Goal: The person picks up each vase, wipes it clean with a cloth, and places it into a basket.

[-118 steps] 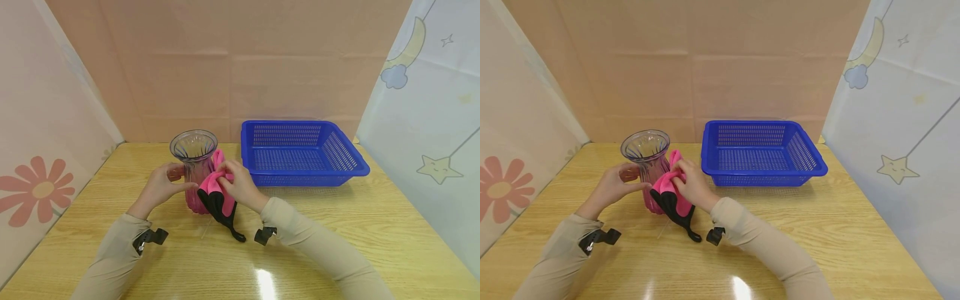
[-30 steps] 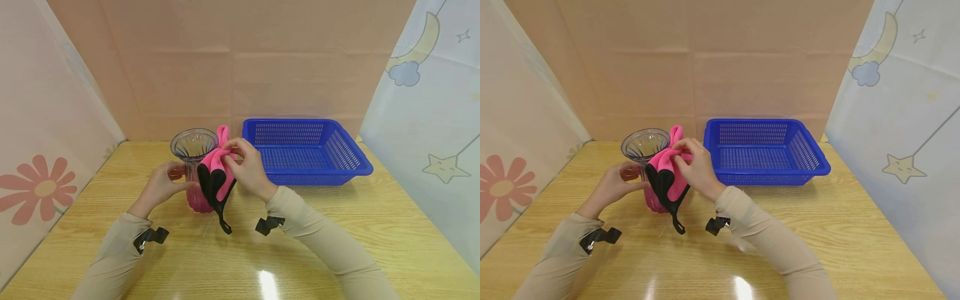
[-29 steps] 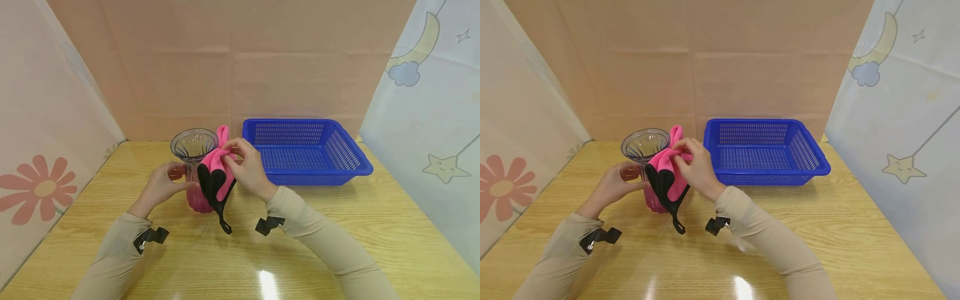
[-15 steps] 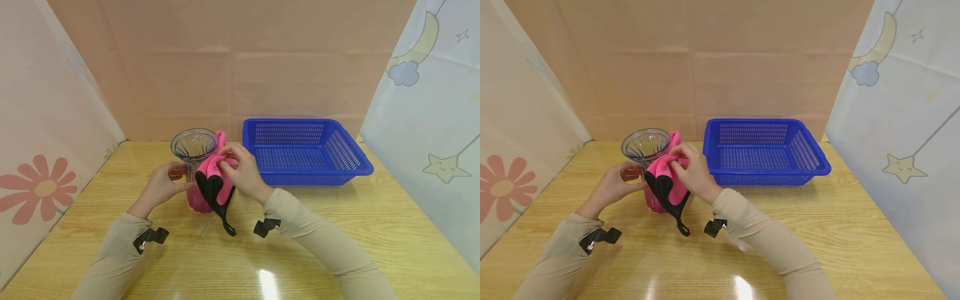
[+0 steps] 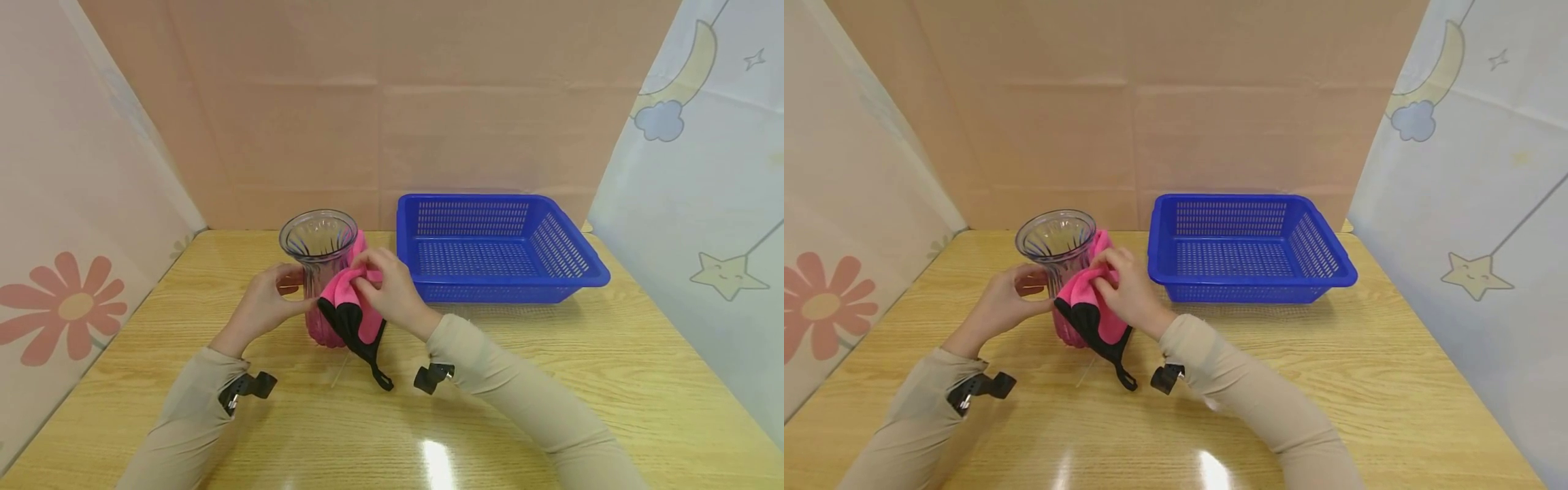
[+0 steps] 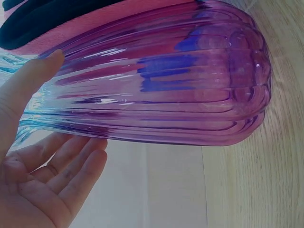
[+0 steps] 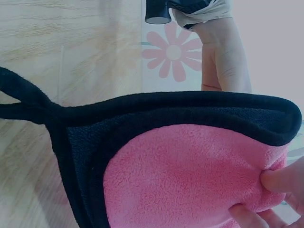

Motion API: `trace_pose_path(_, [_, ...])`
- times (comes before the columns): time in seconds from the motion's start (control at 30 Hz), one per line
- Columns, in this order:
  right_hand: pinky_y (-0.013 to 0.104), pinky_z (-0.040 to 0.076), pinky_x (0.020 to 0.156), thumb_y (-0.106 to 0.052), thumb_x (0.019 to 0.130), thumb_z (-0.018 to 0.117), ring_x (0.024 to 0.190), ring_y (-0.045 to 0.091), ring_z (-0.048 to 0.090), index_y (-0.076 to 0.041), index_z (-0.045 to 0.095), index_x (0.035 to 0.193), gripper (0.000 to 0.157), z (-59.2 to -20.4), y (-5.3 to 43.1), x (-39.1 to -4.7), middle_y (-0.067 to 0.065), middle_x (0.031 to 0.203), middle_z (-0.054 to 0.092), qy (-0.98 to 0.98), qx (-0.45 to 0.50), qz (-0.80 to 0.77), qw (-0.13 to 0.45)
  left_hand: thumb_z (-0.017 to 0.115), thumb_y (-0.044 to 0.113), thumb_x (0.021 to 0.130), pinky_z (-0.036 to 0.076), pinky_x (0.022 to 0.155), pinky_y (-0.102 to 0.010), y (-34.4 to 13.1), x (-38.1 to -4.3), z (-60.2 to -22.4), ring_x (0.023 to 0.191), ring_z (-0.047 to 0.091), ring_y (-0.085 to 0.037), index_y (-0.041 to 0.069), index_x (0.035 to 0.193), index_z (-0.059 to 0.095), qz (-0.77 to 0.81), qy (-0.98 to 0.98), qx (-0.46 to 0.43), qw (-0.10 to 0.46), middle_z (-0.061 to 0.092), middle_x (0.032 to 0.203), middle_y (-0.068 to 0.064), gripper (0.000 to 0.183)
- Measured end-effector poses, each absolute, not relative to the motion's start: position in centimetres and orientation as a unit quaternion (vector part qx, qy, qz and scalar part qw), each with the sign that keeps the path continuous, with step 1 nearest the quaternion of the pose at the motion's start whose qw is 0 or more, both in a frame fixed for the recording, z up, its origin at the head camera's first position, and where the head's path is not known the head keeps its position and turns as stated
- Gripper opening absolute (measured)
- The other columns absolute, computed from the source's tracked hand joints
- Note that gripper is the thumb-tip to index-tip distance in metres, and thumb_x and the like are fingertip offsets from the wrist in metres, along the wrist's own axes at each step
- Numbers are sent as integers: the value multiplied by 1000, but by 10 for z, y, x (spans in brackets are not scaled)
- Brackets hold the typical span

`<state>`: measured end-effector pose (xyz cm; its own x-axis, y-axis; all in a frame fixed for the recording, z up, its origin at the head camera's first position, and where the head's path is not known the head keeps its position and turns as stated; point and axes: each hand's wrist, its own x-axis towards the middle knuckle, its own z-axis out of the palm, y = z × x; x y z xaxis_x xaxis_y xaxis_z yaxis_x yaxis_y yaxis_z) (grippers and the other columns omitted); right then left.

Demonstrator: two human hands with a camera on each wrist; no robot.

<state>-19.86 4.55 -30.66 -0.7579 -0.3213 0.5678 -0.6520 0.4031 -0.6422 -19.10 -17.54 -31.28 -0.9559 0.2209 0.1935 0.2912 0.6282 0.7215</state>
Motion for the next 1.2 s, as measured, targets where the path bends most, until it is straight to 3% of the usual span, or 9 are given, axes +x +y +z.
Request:
trace_pose_path(0.33, [44,56,81,3,82,64,93,26,56,-2,60,87,9,-314,47,-198,13,93,60,-829,294,447,162,76,22,77,52,92,-48,-174,-191,-314,109,60,-39,-3,119,56,-402,-905,-136,40,60,117,-22,54])
trace_pose_path(0.53, [40,55,81,3,82,64,95,25,55,-4,59,87,10,-319,48,-197,13,95,61,-846,286,426,147,76,27,76,53,92,-48,-174,-191,-314,109,60,-40,-3,119,55,-397,-907,-133,41,60,117,-22,57])
trace_pose_path(0.77, [47,55,79,0,81,65,92,28,56,-6,58,87,11,-326,49,-196,14,97,59,-857,275,414,135,76,26,77,52,93,-49,-175,-192,-314,110,59,-40,-4,121,53,-395,-907,-140,37,60,119,-23,58])
trace_pose_path(1.2, [41,53,81,0,82,66,96,27,57,-6,58,87,11,-333,49,-197,14,98,60,-866,281,392,130,75,25,79,50,96,-50,-183,-199,-314,113,58,-38,-2,124,52,-399,-901,-169,21,59,122,-22,57])
